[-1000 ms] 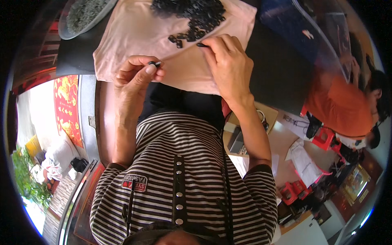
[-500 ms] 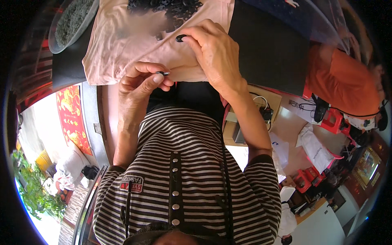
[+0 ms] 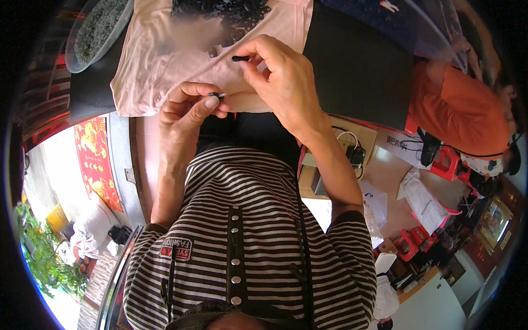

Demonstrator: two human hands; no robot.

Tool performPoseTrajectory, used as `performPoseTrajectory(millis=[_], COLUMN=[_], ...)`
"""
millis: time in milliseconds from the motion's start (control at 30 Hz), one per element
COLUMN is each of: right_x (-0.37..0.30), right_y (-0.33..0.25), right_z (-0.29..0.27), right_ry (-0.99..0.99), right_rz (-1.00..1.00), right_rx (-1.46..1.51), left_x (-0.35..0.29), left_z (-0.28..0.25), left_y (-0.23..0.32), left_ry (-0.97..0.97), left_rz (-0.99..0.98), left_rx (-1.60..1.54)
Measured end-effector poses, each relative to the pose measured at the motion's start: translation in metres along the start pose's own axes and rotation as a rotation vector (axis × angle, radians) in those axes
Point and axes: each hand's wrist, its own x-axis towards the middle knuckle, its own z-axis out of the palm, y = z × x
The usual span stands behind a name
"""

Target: The person sits at a table and assembles small black plastic components by hand. They pick up a black plastic piece and a small metal spring, insert the spring into the plastic piece, and place the assembled unit on a pink cloth. This process is repeated continuously throughout the clip.

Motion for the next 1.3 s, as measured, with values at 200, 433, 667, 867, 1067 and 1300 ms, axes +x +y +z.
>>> performPoseTrajectory(millis=[200, 433, 667, 867, 1067, 1300], right_x=[0.001, 0.004, 0.003, 0.002, 0.002, 0.001], right_y=[-0.009, -0.011, -0.017, -0.018, -0.018, -0.015], right_z=[-0.007, -0.01, -0.011, -0.01, -0.008, -0.001], right_ry=[-0.104, -0.167, -0.198, -0.179, -0.162, -0.139], right_rz=[0.005, 0.002, 0.04, 0.112, 0.093, 0.073], right_rx=[0.342, 0.513, 0.502, 0.533, 0.528, 0.671], left_x=[0.018, 0.026, 0.024, 0.022, 0.021, 0.023], left_z=[0.003, 0.003, 0.0, 0.0, 0.003, 0.002], left_y=[0.014, 0.012, 0.013, 0.017, 0.018, 0.017], left_ry=[0.055, 0.031, 0.026, 0.035, 0.021, -0.016], left_rz=[0.099, 0.113, 0.148, 0.191, 0.254, 0.231], left_rx=[0.017, 0.014, 0.081, 0.158, 0.181, 0.116])
